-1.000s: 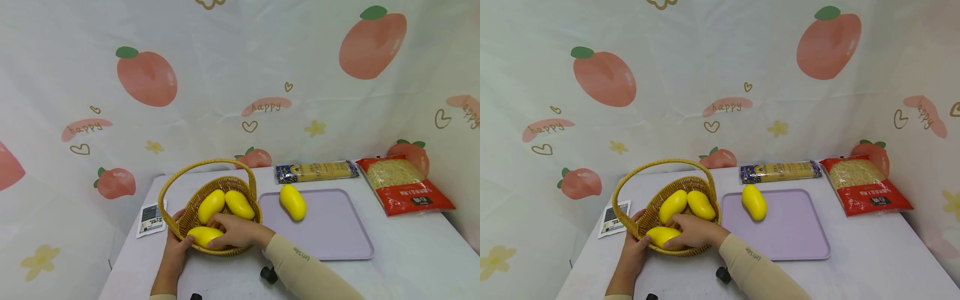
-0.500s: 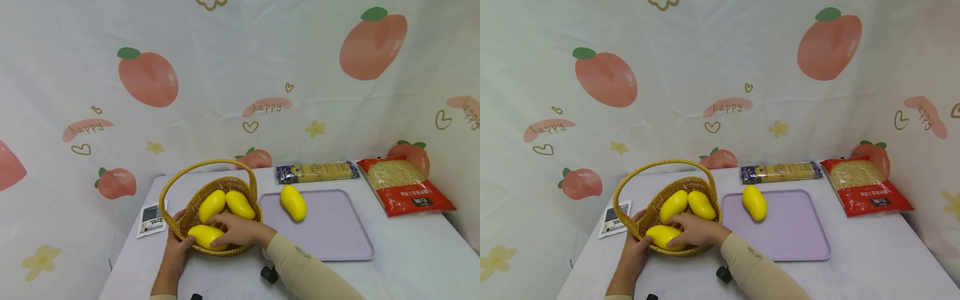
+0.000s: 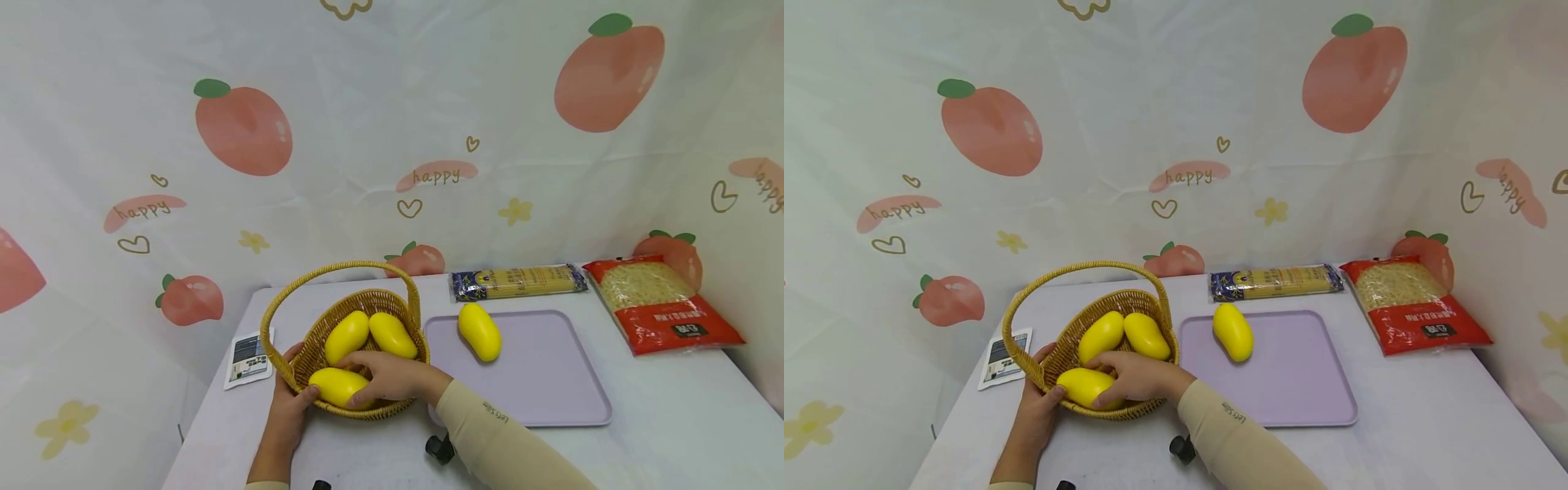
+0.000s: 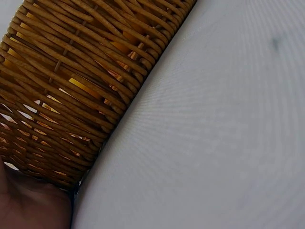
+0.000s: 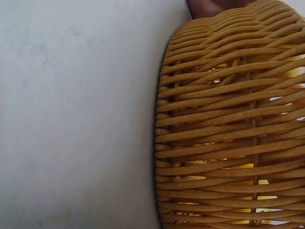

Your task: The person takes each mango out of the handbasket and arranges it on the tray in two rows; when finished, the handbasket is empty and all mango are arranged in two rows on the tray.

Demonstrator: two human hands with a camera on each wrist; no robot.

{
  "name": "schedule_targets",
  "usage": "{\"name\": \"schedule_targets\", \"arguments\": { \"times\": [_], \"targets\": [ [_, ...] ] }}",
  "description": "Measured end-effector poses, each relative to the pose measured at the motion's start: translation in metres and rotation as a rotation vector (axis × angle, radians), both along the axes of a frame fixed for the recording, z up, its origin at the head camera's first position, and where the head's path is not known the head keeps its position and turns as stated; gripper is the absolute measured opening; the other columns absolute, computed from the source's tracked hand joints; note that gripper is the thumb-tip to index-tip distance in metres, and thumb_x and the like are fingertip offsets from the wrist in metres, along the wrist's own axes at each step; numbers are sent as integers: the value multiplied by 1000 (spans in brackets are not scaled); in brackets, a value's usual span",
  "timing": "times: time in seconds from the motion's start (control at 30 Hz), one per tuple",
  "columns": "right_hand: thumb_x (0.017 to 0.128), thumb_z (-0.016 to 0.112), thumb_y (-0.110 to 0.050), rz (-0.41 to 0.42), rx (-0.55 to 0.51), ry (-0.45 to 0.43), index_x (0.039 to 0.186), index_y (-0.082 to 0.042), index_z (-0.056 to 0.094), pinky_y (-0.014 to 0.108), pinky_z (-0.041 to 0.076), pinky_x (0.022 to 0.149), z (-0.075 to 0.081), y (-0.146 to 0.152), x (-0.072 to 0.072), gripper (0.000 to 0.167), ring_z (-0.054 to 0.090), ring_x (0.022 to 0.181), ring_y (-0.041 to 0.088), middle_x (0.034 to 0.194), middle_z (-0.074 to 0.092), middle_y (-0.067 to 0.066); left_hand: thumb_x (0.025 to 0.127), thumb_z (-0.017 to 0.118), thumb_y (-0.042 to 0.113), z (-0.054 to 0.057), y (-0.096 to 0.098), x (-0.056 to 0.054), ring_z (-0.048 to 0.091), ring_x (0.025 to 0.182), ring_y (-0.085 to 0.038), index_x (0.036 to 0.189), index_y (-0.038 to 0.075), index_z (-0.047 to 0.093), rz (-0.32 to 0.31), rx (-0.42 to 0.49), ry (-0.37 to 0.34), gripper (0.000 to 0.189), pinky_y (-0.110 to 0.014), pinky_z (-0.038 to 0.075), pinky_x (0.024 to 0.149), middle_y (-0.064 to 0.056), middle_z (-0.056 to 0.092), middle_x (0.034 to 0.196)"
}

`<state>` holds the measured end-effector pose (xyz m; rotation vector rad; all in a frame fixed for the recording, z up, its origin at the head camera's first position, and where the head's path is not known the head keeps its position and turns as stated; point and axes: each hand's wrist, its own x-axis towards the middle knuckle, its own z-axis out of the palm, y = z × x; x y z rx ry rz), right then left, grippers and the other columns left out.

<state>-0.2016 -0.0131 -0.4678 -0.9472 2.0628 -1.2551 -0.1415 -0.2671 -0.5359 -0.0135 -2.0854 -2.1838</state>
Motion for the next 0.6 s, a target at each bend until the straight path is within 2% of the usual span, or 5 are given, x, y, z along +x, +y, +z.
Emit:
{"name": "schedule_targets", "arguments": {
  "times": [0.17, 0.43, 0.5, 0.6],
  "targets": [
    [91, 87, -28, -22, 31, -3, 156, -19, 59, 33, 43, 108, 1, 2, 0, 71, 51, 120, 8, 141, 54, -7, 104, 78, 24, -1, 0, 0, 48, 143, -28, 167, 20, 31, 0, -5, 3, 79, -22, 45, 111, -11, 37, 165],
    [91, 89, -22, -30, 4, -66, 148, -17, 62, 35, 45, 107, 3, 4, -1, 63, 55, 117, 10, 132, 60, -8, 102, 80, 31, -2, -1, 0, 48, 142, -25, 168, 20, 32, -8, 0, 9, 82, -21, 44, 111, -11, 37, 165],
    [92, 89, -24, -20, 20, -61, 151, -15, 61, 34, 44, 108, 4, 4, -2, 66, 54, 119, 10, 137, 59, -8, 101, 82, 32, -3, -2, 0, 49, 142, -25, 167, 19, 32, -9, 3, 13, 84, -21, 44, 111, -11, 37, 164],
    [90, 88, -25, -2, 68, -8, 154, -15, 60, 33, 42, 107, 6, 4, -3, 71, 52, 119, 9, 140, 56, -7, 100, 83, 32, -4, -2, 0, 49, 142, -25, 168, 18, 31, -14, 6, 20, 87, -20, 44, 111, -12, 38, 164]
  ]
}}
